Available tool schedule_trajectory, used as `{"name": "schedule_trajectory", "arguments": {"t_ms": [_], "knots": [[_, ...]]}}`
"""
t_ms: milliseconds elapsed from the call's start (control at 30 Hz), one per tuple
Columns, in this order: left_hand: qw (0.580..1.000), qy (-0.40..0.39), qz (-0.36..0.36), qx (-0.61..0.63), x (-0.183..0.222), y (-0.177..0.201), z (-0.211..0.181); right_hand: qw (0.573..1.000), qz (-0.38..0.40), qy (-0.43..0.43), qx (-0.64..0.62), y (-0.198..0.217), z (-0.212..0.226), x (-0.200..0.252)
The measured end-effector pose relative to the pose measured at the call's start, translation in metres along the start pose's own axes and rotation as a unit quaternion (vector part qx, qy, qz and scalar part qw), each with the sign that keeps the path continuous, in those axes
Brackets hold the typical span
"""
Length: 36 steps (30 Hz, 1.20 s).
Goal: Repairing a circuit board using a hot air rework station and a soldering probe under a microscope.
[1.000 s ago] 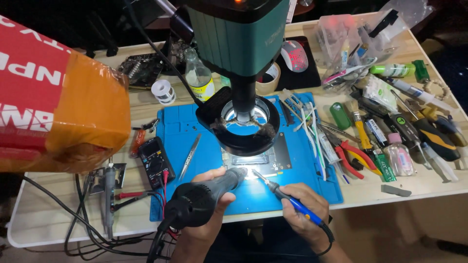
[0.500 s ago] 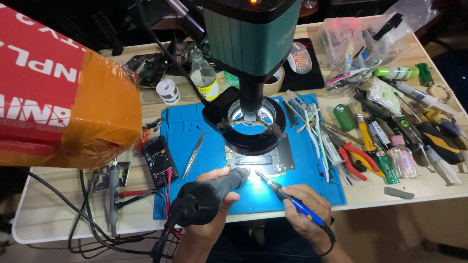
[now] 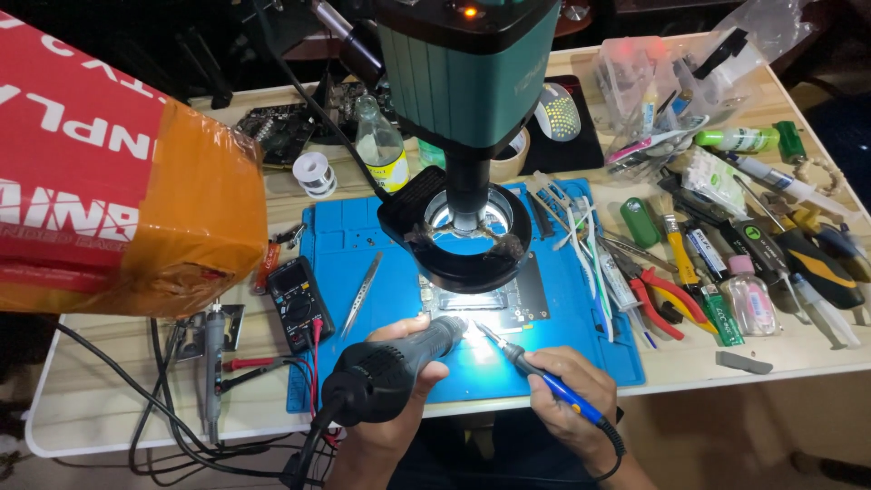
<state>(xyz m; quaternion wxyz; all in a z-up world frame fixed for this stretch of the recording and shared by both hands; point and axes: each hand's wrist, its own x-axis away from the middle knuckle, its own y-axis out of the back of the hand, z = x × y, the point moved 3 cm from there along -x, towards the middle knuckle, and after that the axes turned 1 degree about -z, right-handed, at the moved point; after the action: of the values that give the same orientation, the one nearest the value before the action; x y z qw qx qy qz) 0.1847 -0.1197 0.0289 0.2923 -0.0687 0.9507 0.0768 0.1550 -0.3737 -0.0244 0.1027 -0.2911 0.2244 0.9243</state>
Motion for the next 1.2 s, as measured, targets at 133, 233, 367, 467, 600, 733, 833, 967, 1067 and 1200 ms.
{"name": "schedule_trajectory", "arguments": {"t_ms": [133,233,367,467,600,733,833,967,1067,1200], "knots": [[0.999,0.003,-0.002,-0.049,-0.002,0.001,-0.004,1.0,-0.003,0.002,0.01,0.0,0.0,0.001],[0.999,-0.008,-0.002,-0.044,-0.001,0.001,-0.004,1.0,0.0,-0.001,0.008,0.0,-0.001,0.001],[0.998,-0.017,0.007,-0.061,0.001,0.002,-0.003,1.0,0.0,0.008,0.006,0.001,0.001,0.0],[0.997,0.037,0.024,-0.068,-0.003,0.003,-0.017,1.0,0.003,0.005,0.002,0.001,0.002,0.0],[0.999,0.002,-0.006,-0.036,0.007,-0.001,0.002,1.0,0.002,0.006,-0.004,0.0,0.002,-0.001],[0.999,0.011,0.012,-0.028,0.002,-0.002,-0.004,1.0,0.005,0.009,0.004,0.0,0.002,-0.001],[0.999,0.018,0.015,-0.031,0.0,-0.003,-0.006,1.0,0.005,0.011,0.006,0.0,0.002,-0.001],[0.999,0.023,0.029,-0.032,-0.005,-0.002,-0.013,1.0,0.005,0.008,0.0,0.0,0.002,-0.001],[0.999,0.01,0.015,-0.035,-0.001,-0.001,-0.006,1.0,0.008,0.008,0.0,0.0,0.005,-0.003],[0.999,-0.033,-0.021,-0.033,0.0,-0.003,-0.004,1.0,0.011,0.007,0.002,-0.001,0.002,-0.001]]}}
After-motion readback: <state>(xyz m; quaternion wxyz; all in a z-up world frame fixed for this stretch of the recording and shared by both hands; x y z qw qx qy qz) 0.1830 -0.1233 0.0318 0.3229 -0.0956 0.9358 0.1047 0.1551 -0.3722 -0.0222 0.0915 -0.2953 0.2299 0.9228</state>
